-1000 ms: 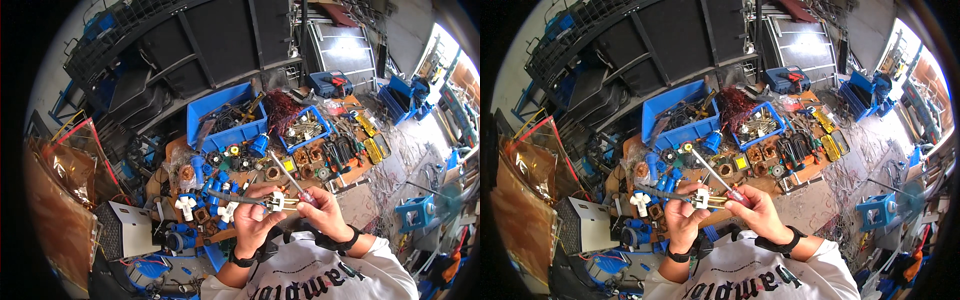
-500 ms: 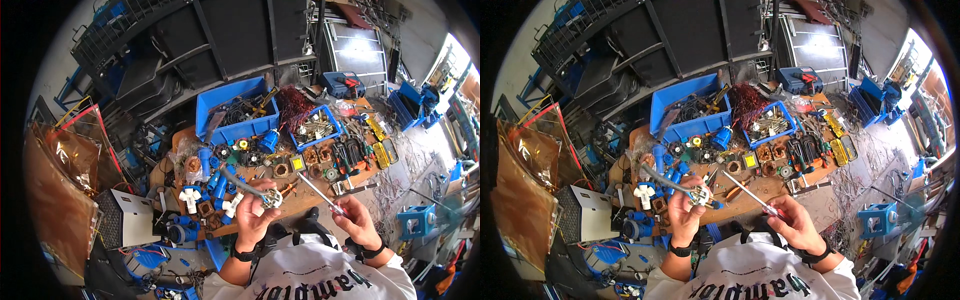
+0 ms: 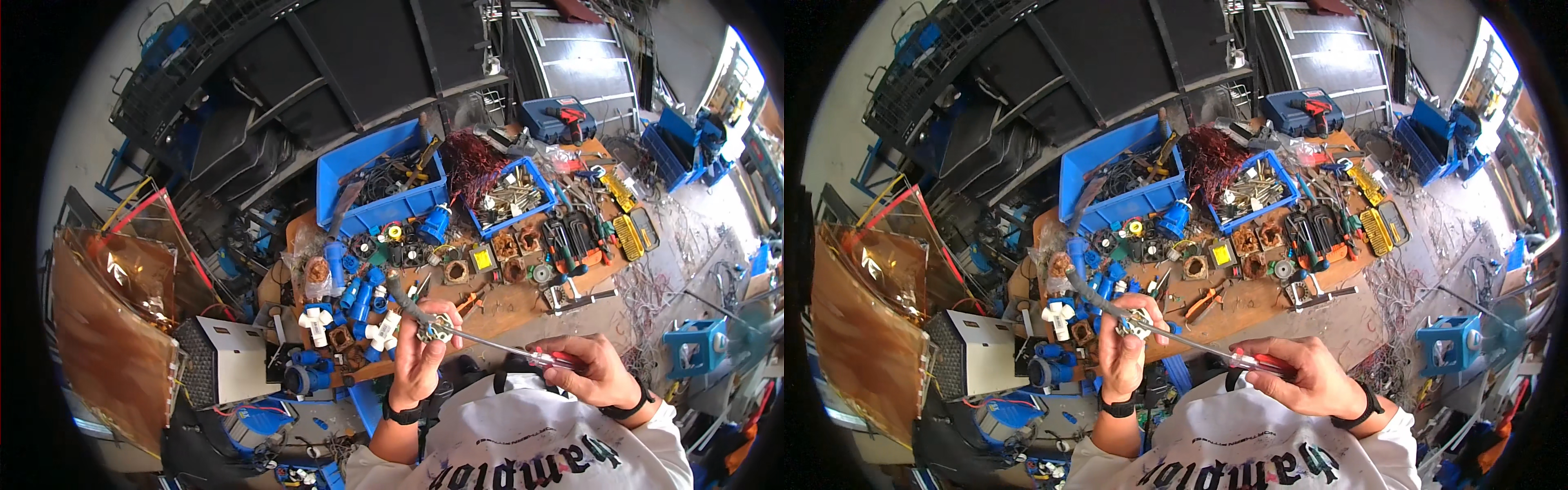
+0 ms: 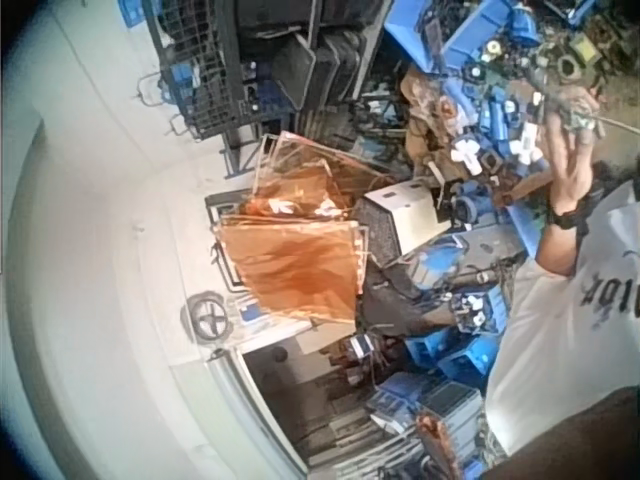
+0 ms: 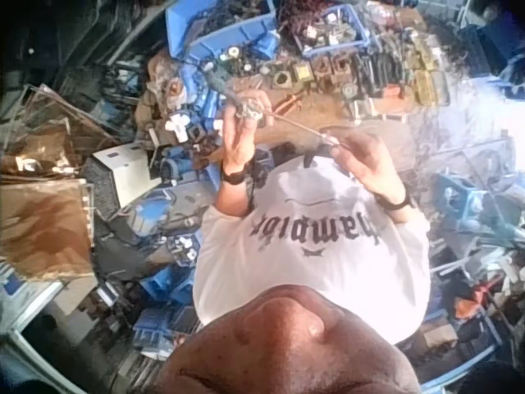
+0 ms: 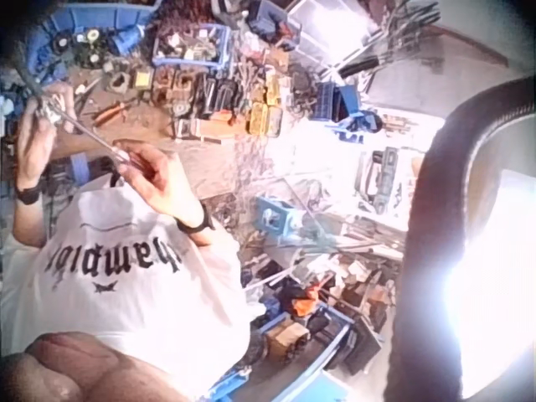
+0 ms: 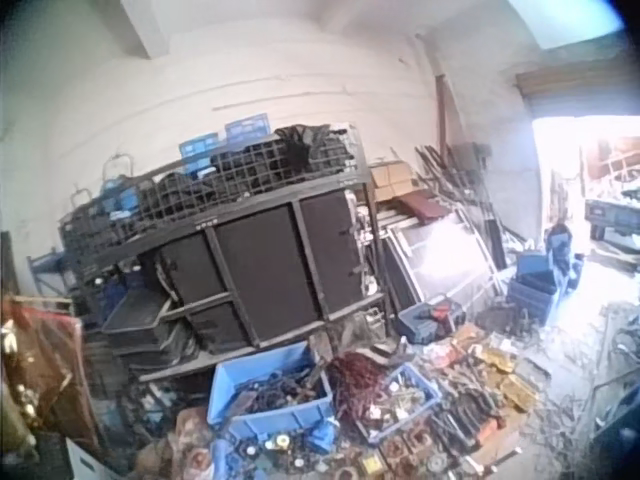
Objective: The person uses a screwdriver to manipulate the internal components of a white electrical connector. They repeatedly insert the tool into the connector's slots and turn it, appearing to adjust or tighten internal terminals. The person holds the connector in one hand and the screwdriver in the other throughout the process.
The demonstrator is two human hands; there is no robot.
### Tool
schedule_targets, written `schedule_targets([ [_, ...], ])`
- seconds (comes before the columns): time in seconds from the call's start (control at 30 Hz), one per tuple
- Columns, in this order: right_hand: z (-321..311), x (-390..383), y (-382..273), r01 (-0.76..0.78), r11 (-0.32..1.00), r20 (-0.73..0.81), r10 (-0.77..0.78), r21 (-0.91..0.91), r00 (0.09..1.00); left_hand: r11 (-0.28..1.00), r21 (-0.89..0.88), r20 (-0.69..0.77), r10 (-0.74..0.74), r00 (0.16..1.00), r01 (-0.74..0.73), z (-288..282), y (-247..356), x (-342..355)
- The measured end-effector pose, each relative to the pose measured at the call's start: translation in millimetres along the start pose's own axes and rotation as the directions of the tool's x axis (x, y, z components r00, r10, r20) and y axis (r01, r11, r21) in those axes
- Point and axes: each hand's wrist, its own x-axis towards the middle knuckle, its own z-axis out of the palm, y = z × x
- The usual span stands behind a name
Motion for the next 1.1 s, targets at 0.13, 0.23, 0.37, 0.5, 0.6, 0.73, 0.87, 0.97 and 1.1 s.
schedule_targets([
  [0.13, -28.2, -10.1, 1.7, 0.039, 0.998, -0.005, -0.039, -0.052, 0.999, 0.996, 0.094, 0.008, 0.005, 1.000, -0.006, 28.0, -2.9, 6.2],
  [0.23, -50.7, -17.5, 4.0, 0.049, 0.996, 0.008, -0.049, -0.070, 0.999, 0.990, 0.140, -0.003, 0.001, 1.000, -0.001, 50.2, -6.8, 11.2],
  [0.37, -74.6, -26.8, 17.6, 0.085, 0.996, 0.008, -0.085, -0.012, 0.996, 0.980, 0.199, -0.017, -0.004, 1.000, 0.007, 77.9, -14.2, 16.1],
  [0.5, -95.2, -34.2, 32.4, 0.059, 0.996, 0.035, -0.061, 0.060, 0.997, 0.975, 0.223, -0.034, -0.008, 0.999, 0.015, 101.5, -20.6, 18.5],
  [0.6, -107.6, -39.0, 33.6, 0.114, 0.993, 0.013, -0.114, -0.019, 0.993, 0.957, 0.284, -0.059, -0.049, 0.997, 0.064, 112.6, -25.0, 20.6],
  [0.73, -118.6, -46.8, 30.0, 0.227, 0.952, -0.012, -0.234, -0.203, 0.972, 0.956, 0.289, -0.018, -0.042, 0.999, 0.045, 120.1, -28.1, 25.1],
  [0.87, -118.8, -54.0, 24.5, 0.282, 0.894, -0.051, -0.319, -0.348, 0.946, 0.962, 0.273, 0.033, -0.039, 0.999, 0.029, 123.2, -26.5, 34.2],
  [0.97, -118.5, -55.3, 20.7, 0.300, 0.848, -0.080, -0.369, -0.437, 0.926, 0.958, 0.287, 0.049, -0.024, 0.999, 0.009, 127.4, -25.8, 42.4],
  [1.1, -122.4, -58.4, 13.9, 0.266, 0.874, -0.049, -0.312, -0.408, 0.949, 0.965, 0.260, 0.055, -0.005, 0.998, -0.009, 131.0, -29.3, 45.1],
])
